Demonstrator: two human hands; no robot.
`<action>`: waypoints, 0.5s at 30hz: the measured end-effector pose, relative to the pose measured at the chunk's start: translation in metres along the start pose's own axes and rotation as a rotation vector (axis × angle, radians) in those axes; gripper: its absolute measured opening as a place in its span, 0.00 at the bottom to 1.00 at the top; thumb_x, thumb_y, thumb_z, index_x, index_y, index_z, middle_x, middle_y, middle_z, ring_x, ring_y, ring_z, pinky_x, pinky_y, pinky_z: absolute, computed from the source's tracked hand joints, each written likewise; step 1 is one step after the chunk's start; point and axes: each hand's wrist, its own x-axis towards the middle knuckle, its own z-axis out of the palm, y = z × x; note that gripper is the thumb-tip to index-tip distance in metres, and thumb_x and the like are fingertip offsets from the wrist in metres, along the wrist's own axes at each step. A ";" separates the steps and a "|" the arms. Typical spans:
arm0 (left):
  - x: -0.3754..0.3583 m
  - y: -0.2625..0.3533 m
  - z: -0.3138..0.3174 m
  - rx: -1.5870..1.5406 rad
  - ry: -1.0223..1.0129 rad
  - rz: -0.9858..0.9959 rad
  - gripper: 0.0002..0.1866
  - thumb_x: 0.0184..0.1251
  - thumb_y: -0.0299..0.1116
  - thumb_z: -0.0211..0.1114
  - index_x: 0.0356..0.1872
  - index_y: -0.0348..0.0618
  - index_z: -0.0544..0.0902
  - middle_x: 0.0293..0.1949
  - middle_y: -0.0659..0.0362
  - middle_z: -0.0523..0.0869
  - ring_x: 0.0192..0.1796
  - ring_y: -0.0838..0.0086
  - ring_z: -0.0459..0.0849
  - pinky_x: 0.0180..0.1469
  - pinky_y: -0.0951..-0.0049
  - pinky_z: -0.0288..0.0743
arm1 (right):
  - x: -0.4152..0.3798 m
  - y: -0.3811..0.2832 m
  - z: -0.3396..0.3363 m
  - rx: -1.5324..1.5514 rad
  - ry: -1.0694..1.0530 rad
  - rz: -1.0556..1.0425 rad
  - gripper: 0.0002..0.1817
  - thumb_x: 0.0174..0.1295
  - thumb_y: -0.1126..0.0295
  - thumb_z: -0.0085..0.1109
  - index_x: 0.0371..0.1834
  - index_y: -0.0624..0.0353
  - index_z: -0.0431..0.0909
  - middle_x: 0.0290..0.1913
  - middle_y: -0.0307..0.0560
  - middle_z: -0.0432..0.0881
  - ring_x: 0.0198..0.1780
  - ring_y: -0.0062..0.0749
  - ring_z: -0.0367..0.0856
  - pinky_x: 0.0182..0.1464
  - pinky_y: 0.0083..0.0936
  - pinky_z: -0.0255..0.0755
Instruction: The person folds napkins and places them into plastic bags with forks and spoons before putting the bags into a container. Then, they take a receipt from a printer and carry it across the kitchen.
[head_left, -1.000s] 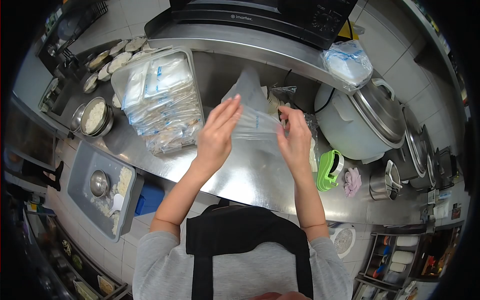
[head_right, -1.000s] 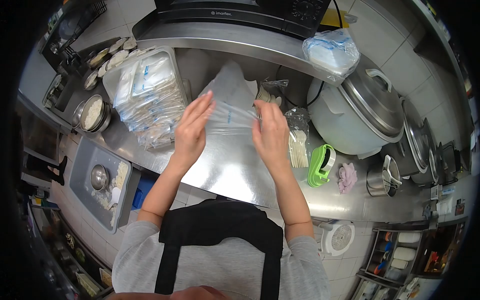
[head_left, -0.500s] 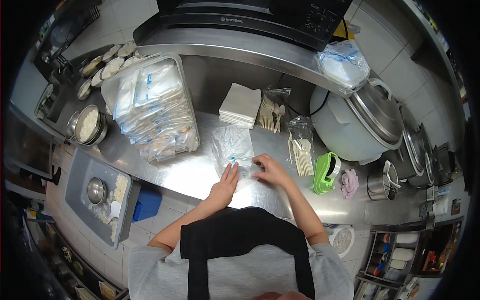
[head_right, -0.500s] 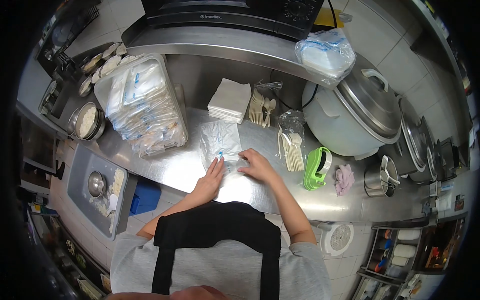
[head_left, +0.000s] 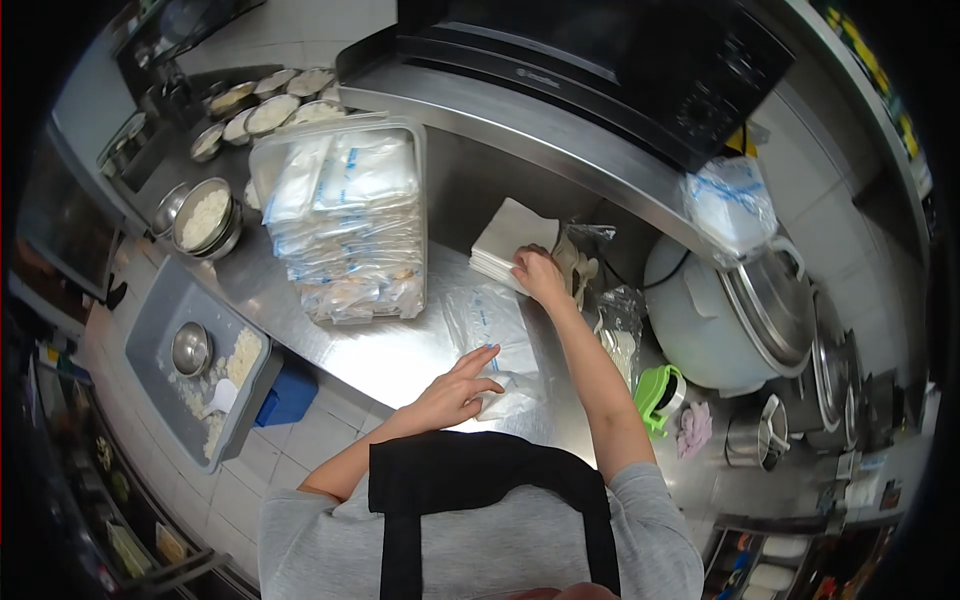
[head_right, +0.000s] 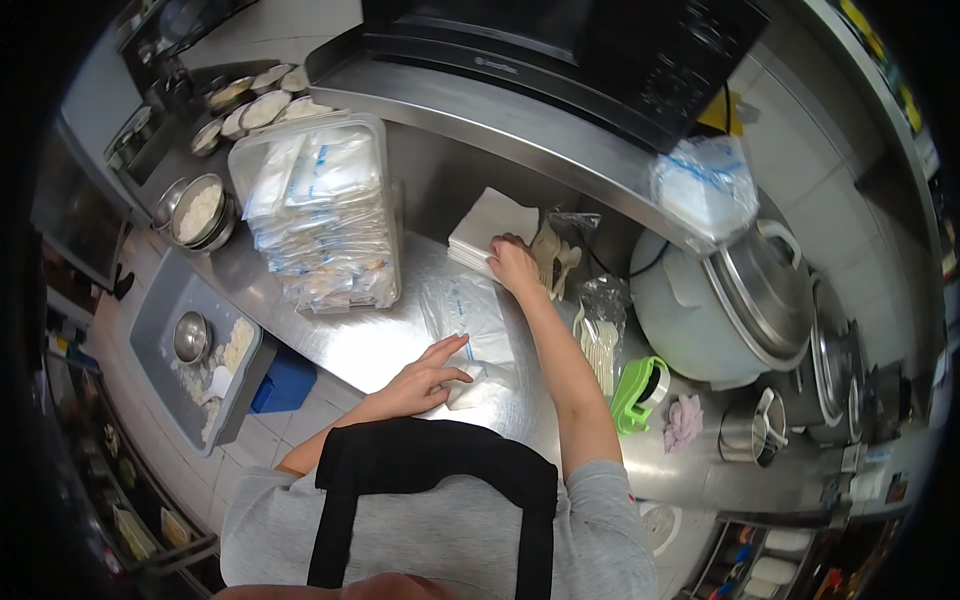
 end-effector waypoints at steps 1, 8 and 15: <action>-0.002 -0.003 -0.001 -0.008 0.021 -0.013 0.19 0.44 0.21 0.55 0.41 0.45 0.80 0.68 0.48 0.55 0.70 0.54 0.52 0.57 0.64 0.69 | 0.005 0.006 0.005 -0.013 -0.038 0.008 0.06 0.49 0.72 0.57 0.29 0.61 0.77 0.32 0.53 0.78 0.34 0.48 0.78 0.40 0.37 0.71; -0.001 -0.016 -0.001 -0.422 0.028 -0.263 0.20 0.52 0.23 0.58 0.49 0.45 0.78 0.66 0.51 0.59 0.69 0.61 0.57 0.64 0.64 0.59 | 0.011 0.020 0.006 0.107 -0.036 0.047 0.05 0.48 0.73 0.55 0.29 0.61 0.76 0.32 0.53 0.77 0.35 0.48 0.77 0.39 0.37 0.71; 0.036 -0.047 0.003 -2.054 0.339 -0.403 0.36 0.63 0.60 0.47 0.63 0.40 0.62 0.62 0.50 0.66 0.64 0.59 0.64 0.64 0.61 0.60 | -0.072 -0.096 -0.049 0.176 0.063 -0.237 0.09 0.46 0.76 0.55 0.33 0.63 0.73 0.32 0.54 0.77 0.36 0.49 0.77 0.41 0.39 0.70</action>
